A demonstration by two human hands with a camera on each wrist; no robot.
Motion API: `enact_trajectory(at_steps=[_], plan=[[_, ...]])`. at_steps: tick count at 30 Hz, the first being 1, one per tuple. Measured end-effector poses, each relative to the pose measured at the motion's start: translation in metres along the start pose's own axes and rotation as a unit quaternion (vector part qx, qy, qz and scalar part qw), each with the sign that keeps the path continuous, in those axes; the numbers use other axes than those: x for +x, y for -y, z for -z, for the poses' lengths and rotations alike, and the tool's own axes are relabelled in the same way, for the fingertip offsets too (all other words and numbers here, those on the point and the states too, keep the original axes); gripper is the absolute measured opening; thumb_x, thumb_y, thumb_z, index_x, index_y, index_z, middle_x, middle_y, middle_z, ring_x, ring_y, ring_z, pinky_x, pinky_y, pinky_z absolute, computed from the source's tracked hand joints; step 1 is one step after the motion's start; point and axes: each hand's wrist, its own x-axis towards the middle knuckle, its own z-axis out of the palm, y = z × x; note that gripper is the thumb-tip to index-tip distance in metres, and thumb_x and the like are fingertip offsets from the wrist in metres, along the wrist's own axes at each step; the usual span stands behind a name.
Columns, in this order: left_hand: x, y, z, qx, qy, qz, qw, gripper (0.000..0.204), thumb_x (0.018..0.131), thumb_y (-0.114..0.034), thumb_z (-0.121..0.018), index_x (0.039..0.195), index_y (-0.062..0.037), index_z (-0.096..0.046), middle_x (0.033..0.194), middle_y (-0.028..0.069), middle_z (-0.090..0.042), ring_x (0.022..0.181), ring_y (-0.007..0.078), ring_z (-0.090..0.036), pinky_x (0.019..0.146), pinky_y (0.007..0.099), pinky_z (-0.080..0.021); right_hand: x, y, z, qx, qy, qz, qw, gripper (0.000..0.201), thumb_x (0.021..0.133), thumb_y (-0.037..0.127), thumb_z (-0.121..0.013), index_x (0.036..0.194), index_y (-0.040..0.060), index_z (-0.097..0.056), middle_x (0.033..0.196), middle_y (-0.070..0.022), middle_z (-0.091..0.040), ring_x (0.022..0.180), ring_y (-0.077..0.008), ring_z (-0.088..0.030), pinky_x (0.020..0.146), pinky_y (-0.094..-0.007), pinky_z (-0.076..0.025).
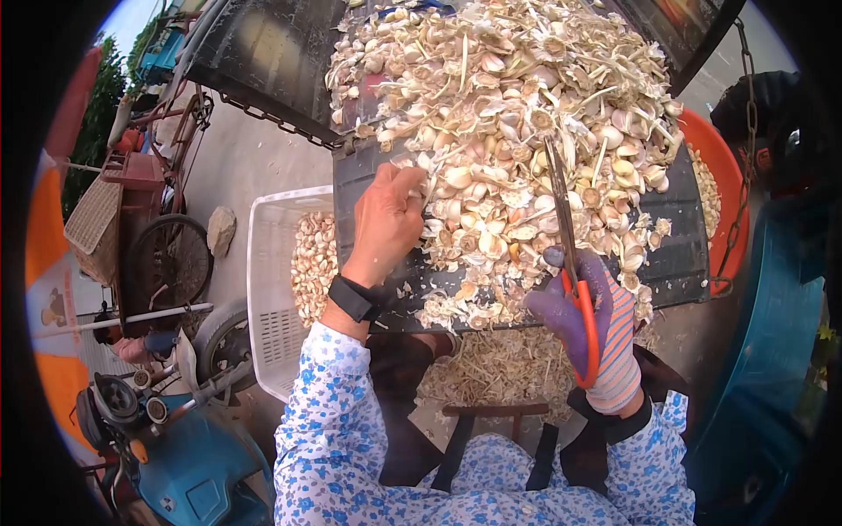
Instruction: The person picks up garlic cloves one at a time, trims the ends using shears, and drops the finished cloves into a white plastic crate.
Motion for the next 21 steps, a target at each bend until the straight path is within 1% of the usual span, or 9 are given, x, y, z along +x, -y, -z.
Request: enact_trajectory(at_steps=[1,5,6,8,9,13,16,20,21], plan=[[-0.003,0.002,-0.003,0.043,-0.016,-0.02,0.999,0.02,0.075,0.003,-0.059,0.094,-0.0023,-0.061,0.081,0.0079,-0.054,0.069,0.0178,-0.053,0.061,0.031,-0.042,0.0,-0.001,0.0,-0.005,0.0,0.006,1.0,0.045,0.076,0.017,-0.078,0.11,-0.0029,-0.056,0.07,-0.0055,-0.059,0.064,-0.0097,-0.055,0.057,-0.0266,-0.048],[-0.021,0.006,-0.003,-0.063,-0.033,0.013,0.997,0.009,0.081,-0.005,-0.064,0.087,0.0004,-0.059,0.078,0.0059,-0.057,0.064,0.0131,-0.054,0.053,0.0265,-0.039,-0.002,-0.008,-0.002,-0.043,0.005,0.046,0.998,0.047,0.076,0.019,-0.078,0.111,-0.0035,-0.056,0.068,-0.0074,-0.059,0.061,-0.0109,-0.054,0.056,-0.0282,-0.049],[-0.024,0.001,0.001,-0.18,-0.021,0.116,0.976,0.009,0.083,-0.006,-0.064,0.087,0.0006,-0.059,0.077,0.0055,-0.058,0.063,0.0121,-0.054,0.052,0.0258,-0.039,-0.003,-0.01,-0.003,-0.058,0.008,0.06,0.996,0.048,0.076,0.019,-0.078,0.111,-0.0037,-0.056,0.068,-0.0077,-0.059,0.06,-0.0111,-0.054,0.056,-0.0285,-0.049],[-0.027,-0.01,0.013,-0.398,0.002,0.31,0.864,0.01,0.086,-0.008,-0.064,0.088,0.0008,-0.06,0.076,0.0047,-0.059,0.061,0.0102,-0.053,0.048,0.0244,-0.038,-0.005,-0.012,-0.006,-0.059,0.009,0.056,0.997,0.048,0.075,0.02,-0.078,0.111,-0.0034,-0.057,0.068,-0.0084,-0.058,0.06,-0.0113,-0.053,0.056,-0.0286,-0.049],[-0.03,-0.001,0.013,-0.495,-0.009,0.295,0.817,0.015,0.092,-0.013,-0.059,0.094,0.001,-0.059,0.081,0.0069,-0.06,0.061,0.0093,-0.053,0.046,0.0233,-0.038,-0.004,-0.013,-0.007,-0.059,0.009,0.055,0.997,0.049,0.075,0.021,-0.079,0.111,-0.0033,-0.057,0.068,-0.0087,-0.058,0.059,-0.0114,-0.053,0.056,-0.0286,-0.049],[-0.044,0.01,0.014,-0.762,0.0,0.205,0.614,0.025,0.098,-0.02,-0.044,0.108,0.0013,-0.053,0.091,0.0127,-0.059,0.064,0.0147,-0.053,0.052,0.0257,-0.04,-0.005,-0.013,-0.01,-0.04,0.011,0.03,0.999,0.046,0.075,0.013,-0.075,0.116,-0.0008,-0.058,0.074,-0.0005,-0.055,0.066,-0.0066,-0.05,0.059,-0.0223,-0.043],[-0.048,-0.009,0.018,-0.707,-0.049,0.256,0.658,0.026,0.096,-0.017,-0.046,0.111,0.0032,-0.053,0.091,0.0129,-0.06,0.065,0.0163,-0.054,0.054,0.0272,-0.041,-0.006,-0.004,-0.01,-0.016,0.019,0.001,1.0,0.047,0.075,0.012,-0.075,0.117,-0.0008,-0.058,0.074,-0.0002,-0.055,0.066,-0.0064,-0.05,0.059,-0.0217,-0.043],[-0.059,-0.024,0.027,-0.604,-0.021,0.181,0.776,0.029,0.093,-0.005,-0.049,0.12,0.0072,-0.05,0.101,0.0175,-0.062,0.073,0.0147,-0.059,0.059,0.0247,-0.047,-0.005,-0.01,-0.01,-0.019,0.017,0.03,0.999,0.045,0.075,0.018,-0.078,0.109,-0.0025,-0.058,0.07,-0.0036,-0.058,0.063,-0.0081,-0.052,0.057,-0.0252,-0.046],[-0.061,-0.022,0.028,-0.606,-0.007,0.169,0.777,0.029,0.093,-0.004,-0.05,0.12,0.0072,-0.049,0.103,0.0188,-0.062,0.076,0.0146,-0.06,0.062,0.0243,-0.049,-0.005,-0.011,-0.011,-0.021,0.012,0.043,0.999,0.045,0.075,0.021,-0.079,0.106,-0.0032,-0.058,0.068,-0.0053,-0.059,0.062,-0.0091,-0.052,0.056,-0.0271,-0.048]])
